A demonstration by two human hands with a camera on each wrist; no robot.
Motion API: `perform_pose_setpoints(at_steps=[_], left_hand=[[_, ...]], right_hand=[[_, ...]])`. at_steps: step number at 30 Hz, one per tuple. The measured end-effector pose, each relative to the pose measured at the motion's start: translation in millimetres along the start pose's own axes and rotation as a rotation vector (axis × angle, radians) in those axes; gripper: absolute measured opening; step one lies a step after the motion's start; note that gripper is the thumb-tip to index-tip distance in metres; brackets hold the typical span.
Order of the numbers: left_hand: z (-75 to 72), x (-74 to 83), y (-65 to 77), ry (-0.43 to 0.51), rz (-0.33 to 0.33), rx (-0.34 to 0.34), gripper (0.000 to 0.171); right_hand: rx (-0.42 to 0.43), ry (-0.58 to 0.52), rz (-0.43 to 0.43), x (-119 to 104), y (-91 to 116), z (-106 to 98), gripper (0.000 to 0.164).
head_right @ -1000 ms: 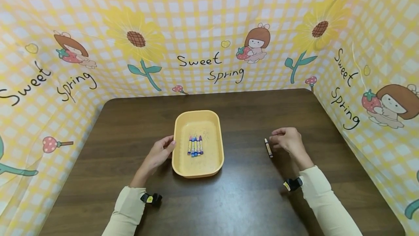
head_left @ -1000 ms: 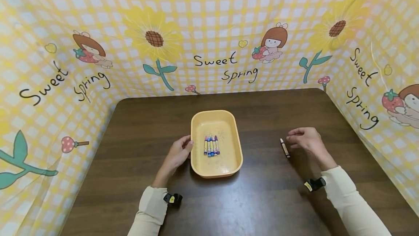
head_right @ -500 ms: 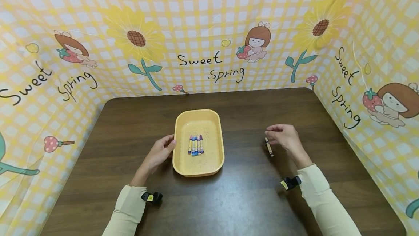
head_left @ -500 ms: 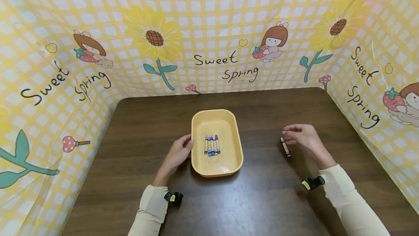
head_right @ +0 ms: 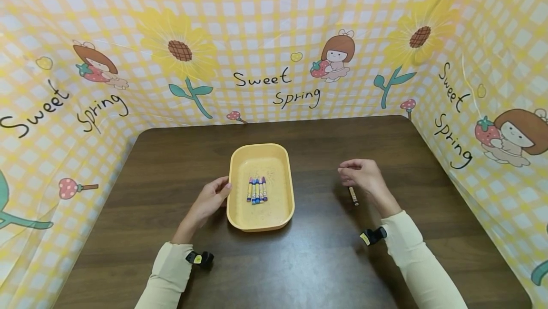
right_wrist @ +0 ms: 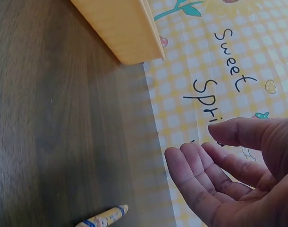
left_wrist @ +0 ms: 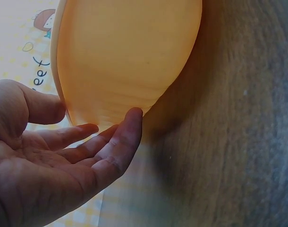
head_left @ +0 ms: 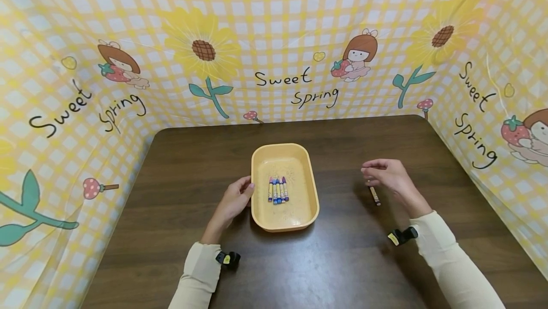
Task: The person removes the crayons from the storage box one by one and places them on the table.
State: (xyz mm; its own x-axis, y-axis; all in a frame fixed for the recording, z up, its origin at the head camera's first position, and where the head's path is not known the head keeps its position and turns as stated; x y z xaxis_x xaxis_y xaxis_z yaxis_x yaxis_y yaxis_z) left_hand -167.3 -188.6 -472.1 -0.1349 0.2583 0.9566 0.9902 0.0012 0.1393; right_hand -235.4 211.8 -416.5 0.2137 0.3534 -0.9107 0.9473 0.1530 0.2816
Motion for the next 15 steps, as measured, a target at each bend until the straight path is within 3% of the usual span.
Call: perform_pose_setpoints(at_steps=[15], left_hand=[[-0.8, 1.3, 2.1, -0.01, 0.011, 0.003, 0.048]], right_hand=[[-0.057, -0.025, -0.022, -13.2, -7.9, 26.0, 0.042]])
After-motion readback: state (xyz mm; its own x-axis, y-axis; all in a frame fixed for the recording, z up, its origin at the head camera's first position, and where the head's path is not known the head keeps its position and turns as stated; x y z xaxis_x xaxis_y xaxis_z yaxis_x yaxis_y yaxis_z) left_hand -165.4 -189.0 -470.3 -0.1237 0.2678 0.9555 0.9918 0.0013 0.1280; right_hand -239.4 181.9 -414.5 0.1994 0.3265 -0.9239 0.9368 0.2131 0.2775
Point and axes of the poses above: each hand's wrist, its own y-axis away from the middle knuckle, its own z-axis out of the palm, x = y × z, the point moved 2 cm from there along -y, towards the middle knuckle, and after that the axes turned 5 degrees about z, right-handed, at the moved point
